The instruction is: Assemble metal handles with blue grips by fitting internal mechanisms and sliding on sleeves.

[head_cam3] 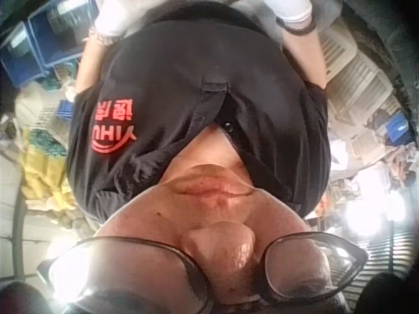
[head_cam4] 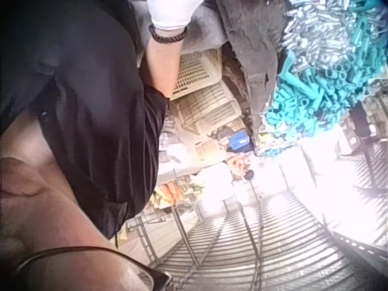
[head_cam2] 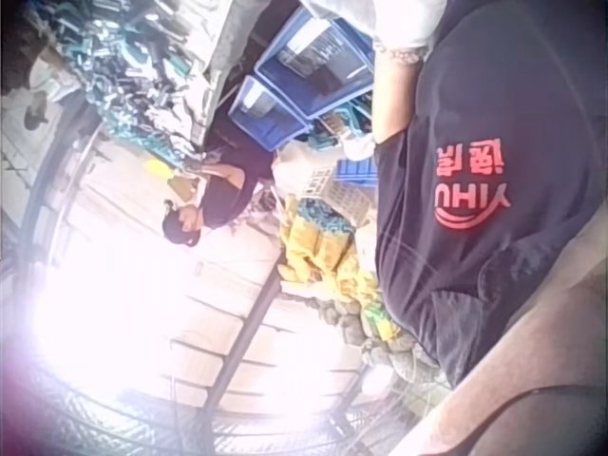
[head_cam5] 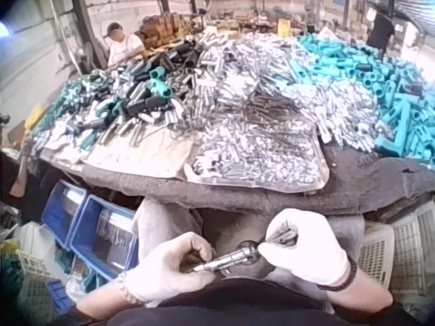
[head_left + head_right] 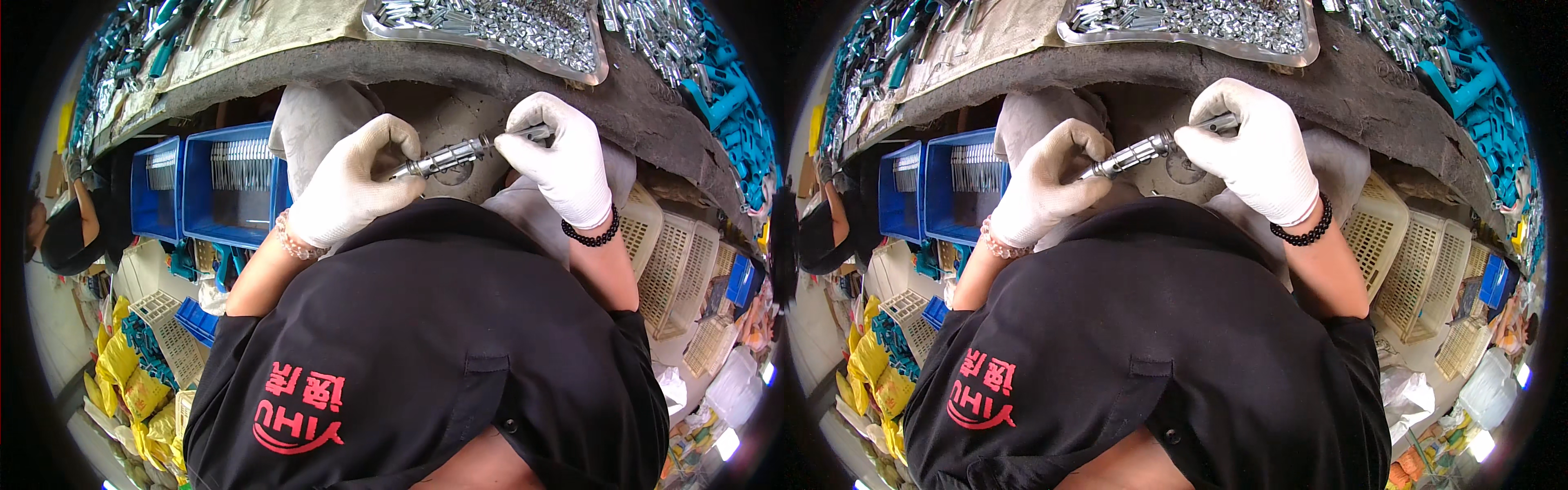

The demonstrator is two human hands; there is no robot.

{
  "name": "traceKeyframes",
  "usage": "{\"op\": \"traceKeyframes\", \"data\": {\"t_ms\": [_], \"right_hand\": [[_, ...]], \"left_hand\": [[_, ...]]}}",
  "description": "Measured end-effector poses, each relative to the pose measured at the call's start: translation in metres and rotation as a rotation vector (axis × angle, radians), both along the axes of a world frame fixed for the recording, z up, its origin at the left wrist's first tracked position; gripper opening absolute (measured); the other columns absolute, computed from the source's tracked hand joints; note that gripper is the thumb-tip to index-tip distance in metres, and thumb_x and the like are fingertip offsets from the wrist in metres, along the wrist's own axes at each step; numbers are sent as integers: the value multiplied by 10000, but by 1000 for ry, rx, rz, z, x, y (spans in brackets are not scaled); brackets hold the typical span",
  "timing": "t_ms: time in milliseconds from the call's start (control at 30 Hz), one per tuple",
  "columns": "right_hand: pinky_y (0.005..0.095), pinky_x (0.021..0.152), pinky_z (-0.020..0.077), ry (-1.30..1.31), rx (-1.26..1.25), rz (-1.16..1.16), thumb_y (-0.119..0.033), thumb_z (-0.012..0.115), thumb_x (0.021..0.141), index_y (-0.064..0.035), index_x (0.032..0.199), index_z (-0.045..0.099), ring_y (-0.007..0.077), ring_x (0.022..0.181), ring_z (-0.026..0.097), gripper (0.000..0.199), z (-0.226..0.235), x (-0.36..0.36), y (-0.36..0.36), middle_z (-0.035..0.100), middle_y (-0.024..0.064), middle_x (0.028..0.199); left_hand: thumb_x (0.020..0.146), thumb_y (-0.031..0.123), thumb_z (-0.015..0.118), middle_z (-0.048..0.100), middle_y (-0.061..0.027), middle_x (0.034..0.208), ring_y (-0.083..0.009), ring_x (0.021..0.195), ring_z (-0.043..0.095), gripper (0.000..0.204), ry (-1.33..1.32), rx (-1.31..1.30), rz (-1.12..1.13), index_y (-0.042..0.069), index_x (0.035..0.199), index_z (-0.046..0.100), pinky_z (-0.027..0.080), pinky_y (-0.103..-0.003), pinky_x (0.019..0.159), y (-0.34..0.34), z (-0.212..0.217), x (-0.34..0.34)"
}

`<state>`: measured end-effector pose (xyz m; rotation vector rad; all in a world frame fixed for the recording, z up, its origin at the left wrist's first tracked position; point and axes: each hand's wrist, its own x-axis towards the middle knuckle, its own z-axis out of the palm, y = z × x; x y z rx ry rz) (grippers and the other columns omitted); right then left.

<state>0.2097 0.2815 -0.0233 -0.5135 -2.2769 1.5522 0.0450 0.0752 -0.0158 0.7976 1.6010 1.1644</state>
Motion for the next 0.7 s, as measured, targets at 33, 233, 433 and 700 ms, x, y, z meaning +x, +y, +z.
{"op": "traceKeyframes", "data": {"t_ms": [33,233,433,700], "right_hand": [[239,650,512,-1,1,1,-52,761,819,-1,864,647,60,707,621,133,1,-1,-1,661,25,772],[229,650,488,-22,-66,19,-99,685,899,-4,868,639,64,706,590,110,-1,-4,-8,636,18,778],[233,673,425,22,-335,80,-135,473,1012,-15,911,604,72,736,502,204,-7,1,-11,562,14,827],[264,713,446,169,-164,-22,-75,489,1009,-26,1018,575,88,777,504,99,-21,3,-22,532,6,871]], "left_hand": [[835,-6,669,559,-50,1105,-82,959,524,279,-38,22,8,38,1066,519,464,-242,878,0,-1,0],[850,-8,649,549,-48,1052,-69,782,518,253,-117,8,0,56,1035,489,446,-220,643,2,-3,-2],[850,-19,632,543,-48,1004,-66,643,493,258,-190,-18,-43,59,1038,472,395,-217,526,5,-2,0],[849,-18,636,553,-55,1002,-63,636,490,263,-237,-9,6,68,1039,475,379,-206,510,8,2,2]]}}
